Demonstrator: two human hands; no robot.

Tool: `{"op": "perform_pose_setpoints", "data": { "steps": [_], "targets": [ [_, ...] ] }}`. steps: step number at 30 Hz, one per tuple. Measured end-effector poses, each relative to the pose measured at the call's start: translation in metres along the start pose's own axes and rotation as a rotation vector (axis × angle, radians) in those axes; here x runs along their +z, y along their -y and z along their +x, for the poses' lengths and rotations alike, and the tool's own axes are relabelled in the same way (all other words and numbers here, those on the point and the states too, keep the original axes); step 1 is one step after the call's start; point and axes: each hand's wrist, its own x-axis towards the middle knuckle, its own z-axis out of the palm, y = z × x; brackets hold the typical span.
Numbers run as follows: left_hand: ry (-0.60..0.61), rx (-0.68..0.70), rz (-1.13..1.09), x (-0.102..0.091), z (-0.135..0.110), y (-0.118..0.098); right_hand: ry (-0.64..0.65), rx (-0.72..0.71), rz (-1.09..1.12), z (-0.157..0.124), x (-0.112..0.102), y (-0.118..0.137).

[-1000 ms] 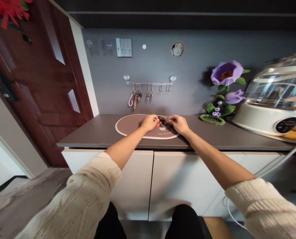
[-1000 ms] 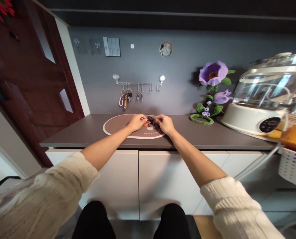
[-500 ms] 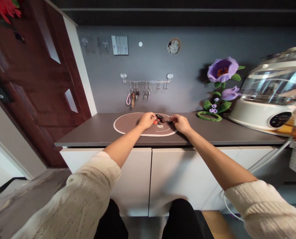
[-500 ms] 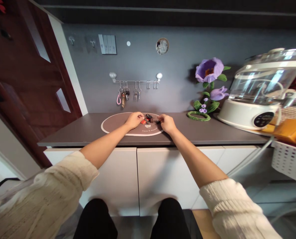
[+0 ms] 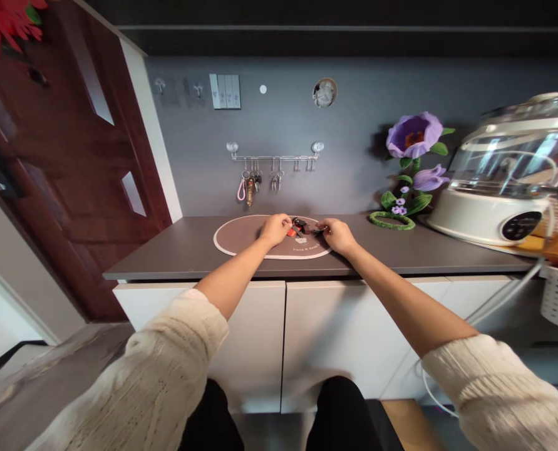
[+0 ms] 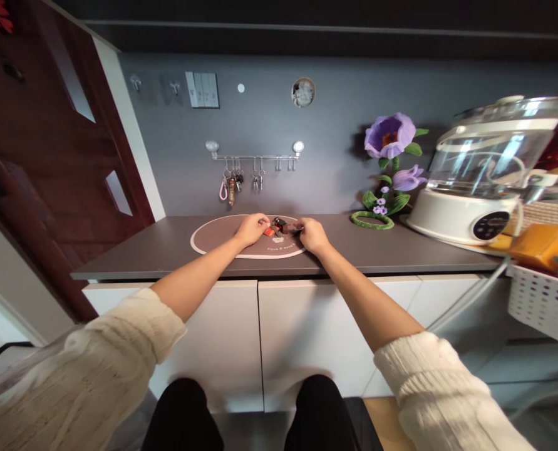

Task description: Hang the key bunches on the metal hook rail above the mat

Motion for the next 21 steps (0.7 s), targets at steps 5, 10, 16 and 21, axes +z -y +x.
{"op": "perform_pose_setpoints", "data": {
  "steps": [5,10,16,21],
  "targets": [
    [0.052,0.042,0.099,0.001,0.002,-0.003,0.017,-0.047,-0.031,0.002,0.001,0.001],
    [0.132,0.1,0.246,0.002,0.002,-0.006,0.025,-0.072,-0.017,0.003,0.002,0.001],
    [0.181,0.092,0.321,-0.002,-0.003,-0.012,0.037,-0.105,0.013,0.001,0.001,0.005],
    [0.181,0.083,0.355,-0.005,-0.004,-0.017,0.038,-0.091,-0.012,0.001,0.001,0.006]
  ]
}}
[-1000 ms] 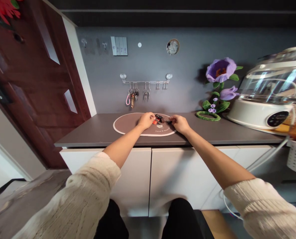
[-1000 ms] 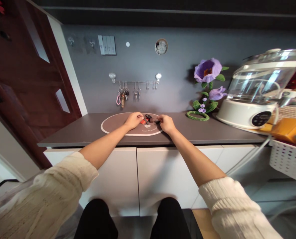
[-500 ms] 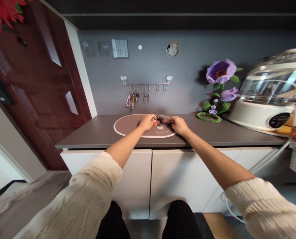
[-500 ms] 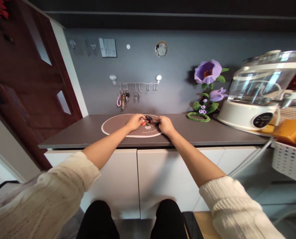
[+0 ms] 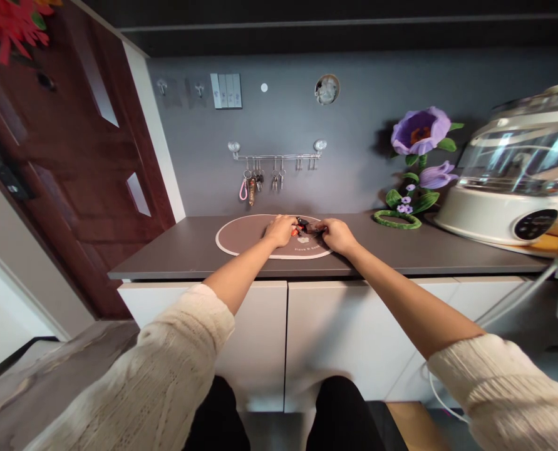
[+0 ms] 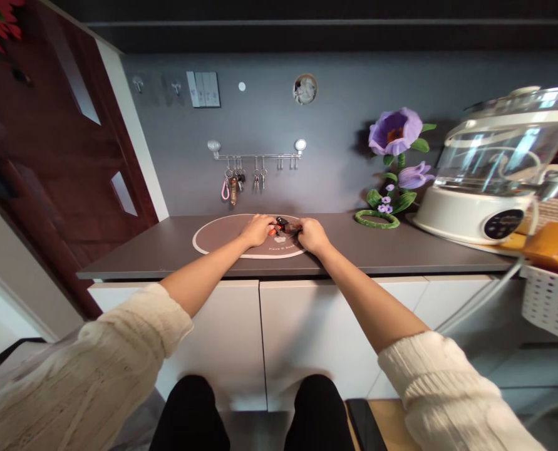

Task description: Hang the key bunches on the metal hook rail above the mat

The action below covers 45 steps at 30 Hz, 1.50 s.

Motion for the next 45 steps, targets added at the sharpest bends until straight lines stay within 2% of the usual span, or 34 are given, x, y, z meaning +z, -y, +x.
{"op": "perform_pose_setpoints", "data": {
  "steps": [10,21,25,34,45],
  "targets": [
    [-0.042,-0.066,0.045,0.0,0.0,-0.001,-0.002,-0.002,-0.016,0.001,0.002,0.0],
    [-0.072,-0.025,0.132,-0.003,-0.002,-0.006,-0.011,-0.042,-0.04,0.001,0.003,0.001],
    [-0.102,0.035,0.119,-0.002,-0.003,-0.006,-0.016,-0.043,-0.04,0.001,0.004,0.001],
    [-0.042,0.064,0.073,-0.004,-0.002,-0.007,0.0,-0.021,-0.049,0.001,0.003,0.002],
    [0.04,0.151,0.166,-0.004,0.002,-0.013,-0.015,-0.038,-0.026,-0.001,0.0,0.005]
  ]
}}
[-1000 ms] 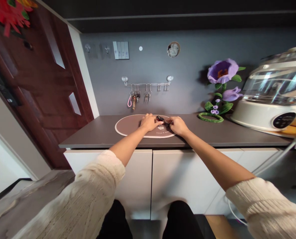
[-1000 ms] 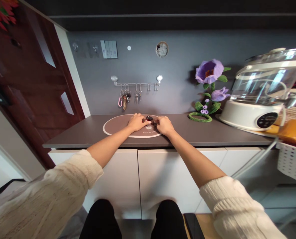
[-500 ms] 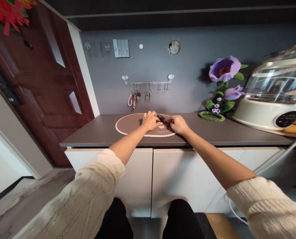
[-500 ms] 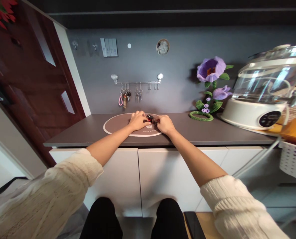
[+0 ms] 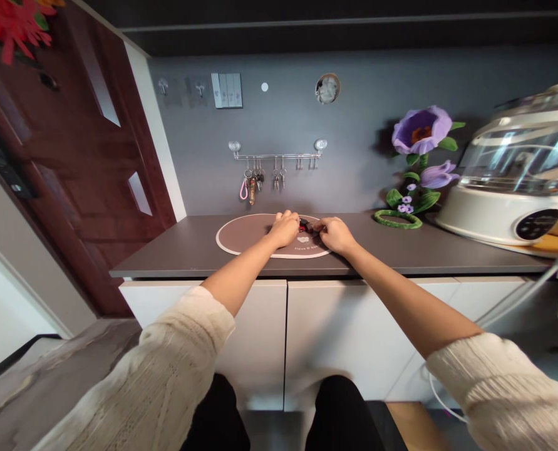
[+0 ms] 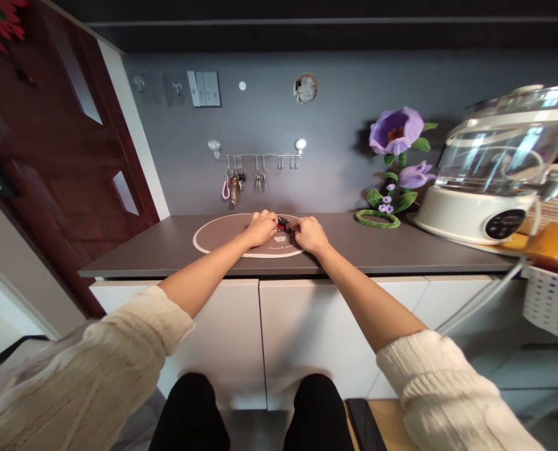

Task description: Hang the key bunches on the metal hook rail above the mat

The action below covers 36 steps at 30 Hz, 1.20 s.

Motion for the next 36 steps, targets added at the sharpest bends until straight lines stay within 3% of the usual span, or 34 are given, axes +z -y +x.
{"op": "perform_pose_setpoints", "data": {
  "steps": [6,11,18,28,36],
  "targets": [
    [-0.07,0.003,-0.014,0.003,-0.004,0.003,-0.016,0.01,0.01,0.001,0.002,-0.003],
    [-0.128,-0.074,0.043,0.002,-0.008,0.007,-0.027,-0.003,0.031,0.0,0.001,-0.002],
    [-0.244,-0.176,-0.087,0.001,-0.004,0.01,-0.037,-0.043,0.084,0.002,0.001,-0.002],
    [-0.358,-0.117,-0.301,-0.002,-0.002,0.007,-0.083,0.002,0.238,0.008,0.004,0.004],
    [-0.408,-0.118,-0.268,-0.004,0.0,0.006,-0.031,-0.117,0.317,0.008,0.005,0.009]
  ]
}}
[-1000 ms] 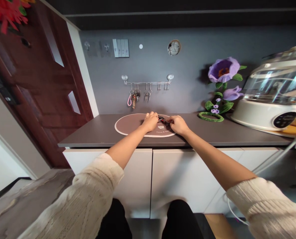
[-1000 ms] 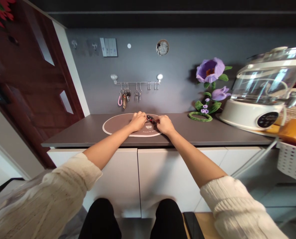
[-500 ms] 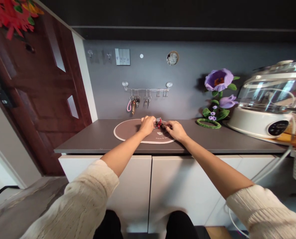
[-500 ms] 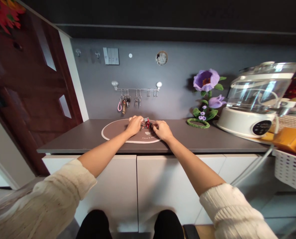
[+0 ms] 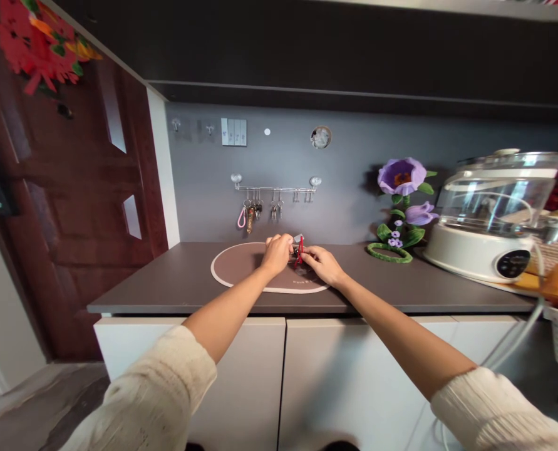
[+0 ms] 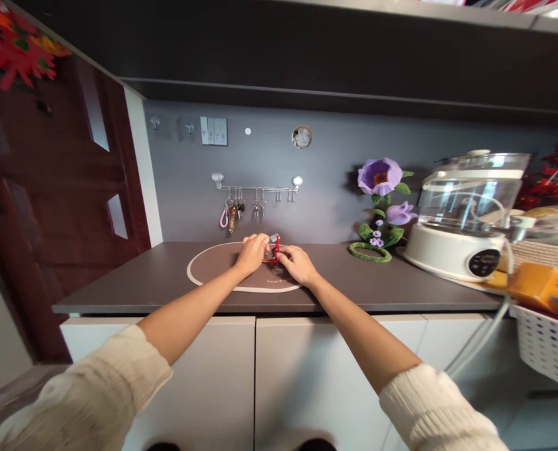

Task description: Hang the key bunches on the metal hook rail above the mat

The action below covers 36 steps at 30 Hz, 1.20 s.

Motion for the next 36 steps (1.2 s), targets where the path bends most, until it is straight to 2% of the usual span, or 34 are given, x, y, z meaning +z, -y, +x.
{"op": "perform_pose_setpoints", "data": {
  "steps": [7,13,19,23,28,36],
  "targets": [
    [-0.037,0.018,-0.005,0.002,0.001,0.002,-0.065,0.01,0.003,0.005,0.005,-0.002],
    [-0.084,-0.071,0.009,0.001,0.003,0.01,-0.211,0.157,0.249,0.012,0.003,-0.006],
    [-0.025,-0.138,0.01,0.002,0.005,0.015,-0.279,0.235,0.428,0.033,-0.005,-0.009],
    [0.041,-0.098,-0.003,0.005,0.005,0.015,-0.241,0.223,0.502,0.052,-0.015,-0.001],
    [0.056,-0.114,-0.055,0.01,0.007,0.018,-0.094,0.192,0.521,0.079,-0.027,0.008],
    [0.02,-0.223,-0.045,0.01,0.009,0.018,-0.104,0.111,0.333,0.137,-0.037,-0.005]
  ]
}}
